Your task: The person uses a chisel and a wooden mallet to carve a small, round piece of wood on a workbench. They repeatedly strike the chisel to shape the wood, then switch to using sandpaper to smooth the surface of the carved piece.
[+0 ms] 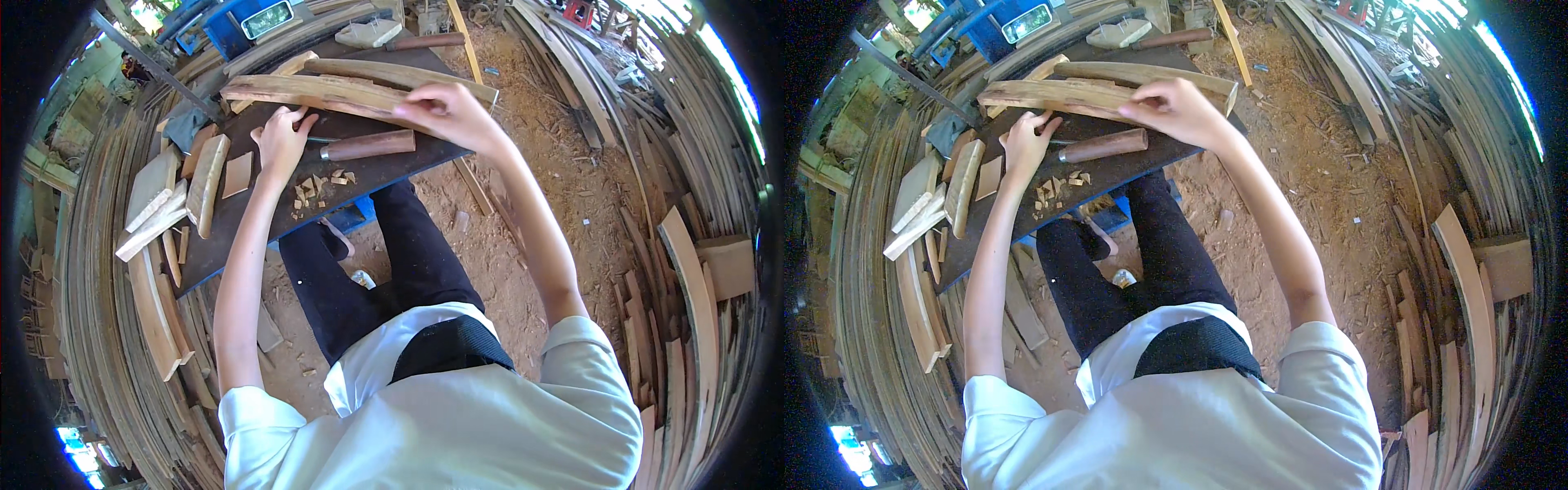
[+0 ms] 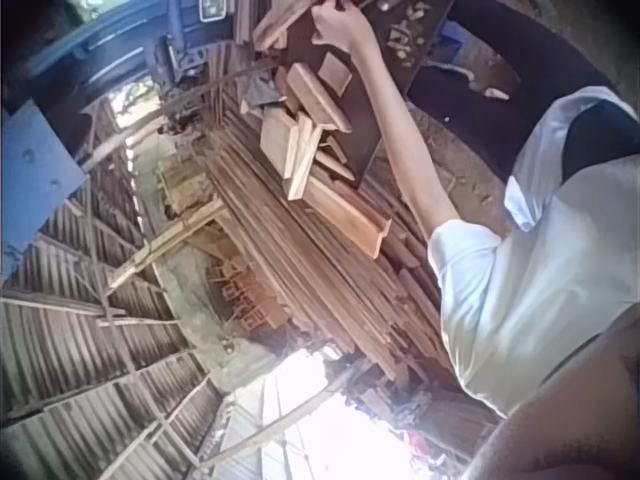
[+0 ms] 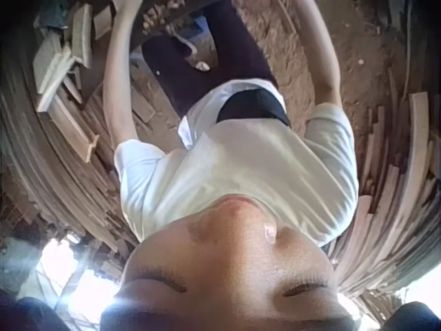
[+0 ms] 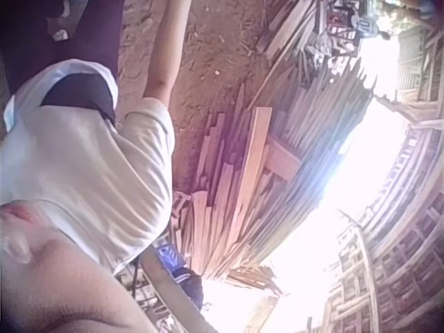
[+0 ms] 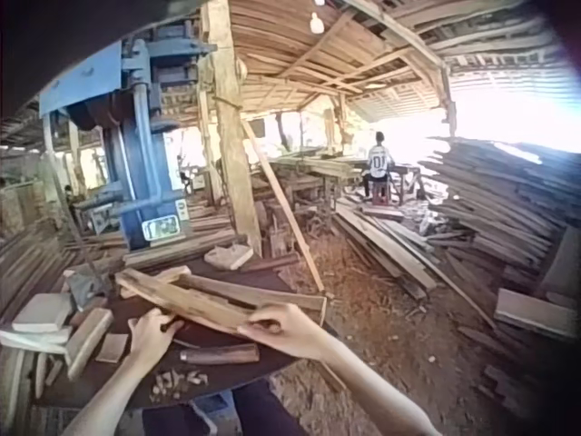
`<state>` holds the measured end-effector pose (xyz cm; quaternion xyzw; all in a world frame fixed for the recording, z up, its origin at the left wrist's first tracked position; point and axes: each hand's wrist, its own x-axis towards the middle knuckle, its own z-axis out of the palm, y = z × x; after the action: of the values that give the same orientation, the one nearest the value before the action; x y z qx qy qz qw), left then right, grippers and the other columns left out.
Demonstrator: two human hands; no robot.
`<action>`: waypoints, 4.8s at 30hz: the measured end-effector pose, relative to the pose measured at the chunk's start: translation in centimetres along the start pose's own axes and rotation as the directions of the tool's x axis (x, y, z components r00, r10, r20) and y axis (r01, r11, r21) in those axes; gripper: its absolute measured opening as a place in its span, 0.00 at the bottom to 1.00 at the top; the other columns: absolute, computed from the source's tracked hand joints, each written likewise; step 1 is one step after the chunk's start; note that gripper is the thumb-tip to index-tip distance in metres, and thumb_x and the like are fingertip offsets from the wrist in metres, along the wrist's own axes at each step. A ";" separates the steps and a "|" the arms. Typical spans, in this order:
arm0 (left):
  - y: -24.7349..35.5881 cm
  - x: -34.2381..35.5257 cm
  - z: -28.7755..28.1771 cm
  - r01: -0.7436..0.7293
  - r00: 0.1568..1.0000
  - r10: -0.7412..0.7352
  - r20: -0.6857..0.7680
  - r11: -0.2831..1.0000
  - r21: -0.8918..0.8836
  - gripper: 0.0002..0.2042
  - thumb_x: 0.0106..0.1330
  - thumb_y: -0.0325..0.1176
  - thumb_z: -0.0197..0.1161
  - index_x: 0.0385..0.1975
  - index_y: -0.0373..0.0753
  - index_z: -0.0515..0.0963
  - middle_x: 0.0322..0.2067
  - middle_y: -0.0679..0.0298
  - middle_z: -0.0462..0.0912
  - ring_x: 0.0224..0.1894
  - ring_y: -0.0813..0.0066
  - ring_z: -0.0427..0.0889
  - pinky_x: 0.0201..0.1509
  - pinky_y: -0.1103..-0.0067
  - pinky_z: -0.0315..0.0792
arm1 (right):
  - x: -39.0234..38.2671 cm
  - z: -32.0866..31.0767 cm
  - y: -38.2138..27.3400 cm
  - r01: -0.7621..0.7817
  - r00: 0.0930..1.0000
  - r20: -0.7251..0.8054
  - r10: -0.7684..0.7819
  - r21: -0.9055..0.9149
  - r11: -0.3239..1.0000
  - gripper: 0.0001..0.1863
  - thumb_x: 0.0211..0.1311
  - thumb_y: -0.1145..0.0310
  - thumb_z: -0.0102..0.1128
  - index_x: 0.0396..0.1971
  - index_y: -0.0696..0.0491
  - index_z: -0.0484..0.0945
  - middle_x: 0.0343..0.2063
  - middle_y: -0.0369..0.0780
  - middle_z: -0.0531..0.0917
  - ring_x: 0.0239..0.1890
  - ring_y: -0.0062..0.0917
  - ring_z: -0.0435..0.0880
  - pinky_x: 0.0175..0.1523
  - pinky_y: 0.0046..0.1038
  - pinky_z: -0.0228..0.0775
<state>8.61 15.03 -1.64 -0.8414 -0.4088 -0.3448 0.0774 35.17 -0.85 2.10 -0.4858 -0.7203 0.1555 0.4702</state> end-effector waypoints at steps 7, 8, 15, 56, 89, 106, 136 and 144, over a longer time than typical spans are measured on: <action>-1.5 1.4 -0.9 -0.140 0.989 0.137 0.051 0.989 0.050 0.11 0.62 0.41 0.68 0.35 0.39 0.86 0.22 0.61 0.74 0.23 0.68 0.73 0.29 0.74 0.66 | -10.1 -2.1 -0.2 -0.192 0.644 -0.638 0.422 0.399 0.896 0.14 0.71 0.64 0.54 0.32 0.58 0.83 0.26 0.33 0.80 0.27 0.10 0.69 0.32 0.16 0.56; -1.5 1.5 -1.2 -0.119 0.990 0.118 0.082 0.993 0.006 0.11 0.62 0.41 0.68 0.35 0.40 0.87 0.23 0.62 0.75 0.24 0.69 0.74 0.30 0.74 0.66 | -12.3 -2.0 1.6 -0.198 0.554 -0.681 0.478 0.450 0.871 0.15 0.71 0.63 0.54 0.30 0.58 0.82 0.23 0.32 0.77 0.25 0.11 0.67 0.30 0.18 0.54; -0.9 1.6 -3.6 -0.010 0.979 0.055 0.199 0.976 -0.217 0.10 0.66 0.40 0.64 0.41 0.45 0.86 0.28 0.64 0.78 0.28 0.72 0.78 0.38 0.70 0.66 | -28.6 6.7 13.2 -0.706 0.439 -0.682 0.585 0.142 0.694 0.17 0.67 0.67 0.55 0.20 0.62 0.75 0.14 0.36 0.72 0.19 0.17 0.65 0.25 0.29 0.58; 1.6 -7.1 -8.4 -0.002 0.985 -0.090 -0.146 0.844 -0.536 0.10 0.67 0.25 0.62 0.46 0.36 0.82 0.35 0.62 0.80 0.34 0.77 0.77 0.45 0.81 0.71 | -48.2 17.3 16.5 -0.939 0.090 0.122 0.988 -0.320 0.125 0.19 0.54 0.56 0.60 0.35 0.58 0.84 0.39 0.54 0.84 0.47 0.47 0.84 0.51 0.44 0.75; 1.2 -7.9 -7.8 -0.023 0.992 -0.067 -0.104 0.726 -0.688 0.10 0.64 0.23 0.61 0.43 0.35 0.82 0.35 0.59 0.82 0.35 0.68 0.82 0.43 0.75 0.75 | -46.0 13.7 18.4 -0.898 0.142 0.152 0.978 -0.395 0.192 0.18 0.54 0.56 0.59 0.34 0.57 0.85 0.37 0.54 0.85 0.45 0.47 0.84 0.50 0.44 0.75; 1.0 -7.7 -8.4 -0.017 0.996 -0.047 -0.069 0.687 -0.726 0.12 0.64 0.22 0.62 0.46 0.37 0.82 0.34 0.60 0.82 0.37 0.71 0.81 0.45 0.76 0.74 | -45.1 11.5 17.7 -0.912 0.097 0.114 0.989 -0.388 0.135 0.18 0.54 0.57 0.59 0.33 0.56 0.85 0.36 0.53 0.85 0.45 0.47 0.85 0.50 0.44 0.76; 1.9 -7.5 -9.3 0.221 0.959 -0.281 0.028 0.685 -0.694 0.12 0.67 0.22 0.60 0.47 0.38 0.83 0.37 0.62 0.82 0.36 0.77 0.80 0.44 0.81 0.73 | -48.2 8.1 13.3 -0.955 -0.050 -0.050 0.997 -0.289 -0.063 0.17 0.53 0.57 0.58 0.32 0.55 0.86 0.34 0.52 0.86 0.43 0.47 0.85 0.49 0.44 0.76; 2.7 -7.0 -9.6 0.132 0.980 -0.198 -0.015 0.706 -0.696 0.12 0.66 0.20 0.60 0.47 0.37 0.83 0.35 0.61 0.83 0.37 0.75 0.80 0.44 0.80 0.73 | -47.8 10.3 15.0 -0.963 0.016 -0.095 0.995 -0.268 -0.010 0.17 0.53 0.57 0.58 0.31 0.55 0.86 0.33 0.52 0.86 0.43 0.46 0.86 0.49 0.44 0.76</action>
<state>2.64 4.91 1.45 -0.7532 -0.3202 -0.5149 -0.2552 39.07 -31.72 -38.55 -0.8951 -0.2147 0.3738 0.1135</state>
